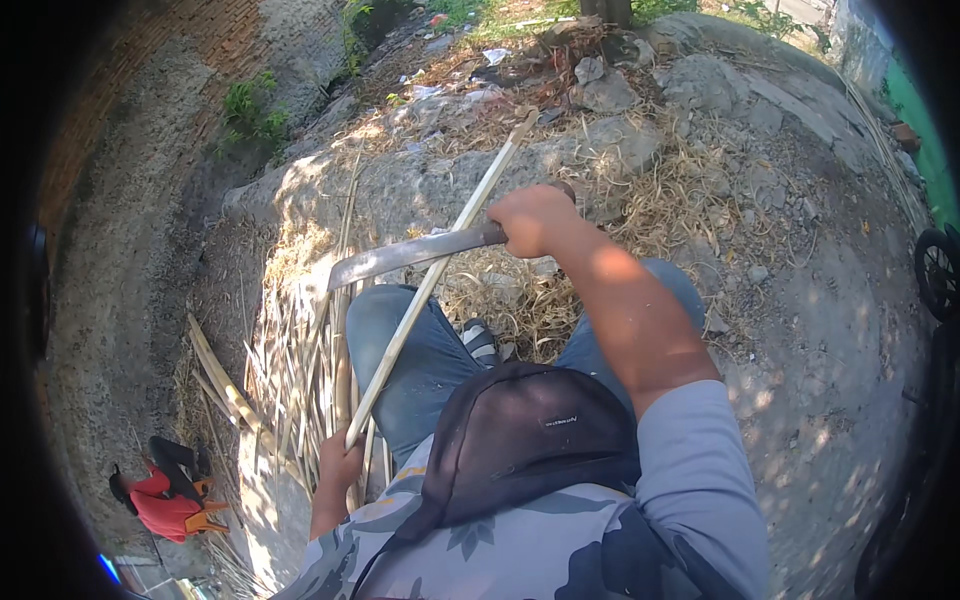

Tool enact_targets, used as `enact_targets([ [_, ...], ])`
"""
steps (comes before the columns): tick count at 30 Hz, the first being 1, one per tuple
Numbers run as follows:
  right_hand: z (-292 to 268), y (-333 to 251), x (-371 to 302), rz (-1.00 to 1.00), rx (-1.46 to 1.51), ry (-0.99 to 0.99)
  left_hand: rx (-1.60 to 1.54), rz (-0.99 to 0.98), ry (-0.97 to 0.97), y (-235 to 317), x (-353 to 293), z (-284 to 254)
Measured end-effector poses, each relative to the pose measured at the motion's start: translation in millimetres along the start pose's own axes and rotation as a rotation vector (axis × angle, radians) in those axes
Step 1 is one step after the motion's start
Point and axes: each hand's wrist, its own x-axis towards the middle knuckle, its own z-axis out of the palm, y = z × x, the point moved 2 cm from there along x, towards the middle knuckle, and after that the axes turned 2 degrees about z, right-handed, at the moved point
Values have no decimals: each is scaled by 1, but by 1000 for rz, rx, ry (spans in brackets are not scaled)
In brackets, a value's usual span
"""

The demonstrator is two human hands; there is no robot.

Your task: The person scrapes and smooths bamboo strips using a knife.

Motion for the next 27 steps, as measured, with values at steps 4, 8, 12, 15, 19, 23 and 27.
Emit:
enact_targets([
  [4, 1, 17, 10, -144, -90, 141, -11, -23, -1, -8, -1, 3],
  [8, 12, 85, 17, 368, 152, 386, 13, -21, 29, -10, -3, 15],
  [12, 40, 100, 22, 551, 619, 352, 31, -30, -18, 6, 9, 1],
  [15, 30, 94, 13, 518, 1060, 122, 9, 5, -18, 4, 9, 5],
  [19, 19, 87, 17, 358, 1223, -23, 74, -33, -39, 8, 13, 7],
  [23, -14, 36, -2, 302, 383, 58, 2, -57, -35, 4, 9, 8],
  [27, -12, 4, -2, 53, 0, -28, -27, -30, -35, 4, 11, 7],
])
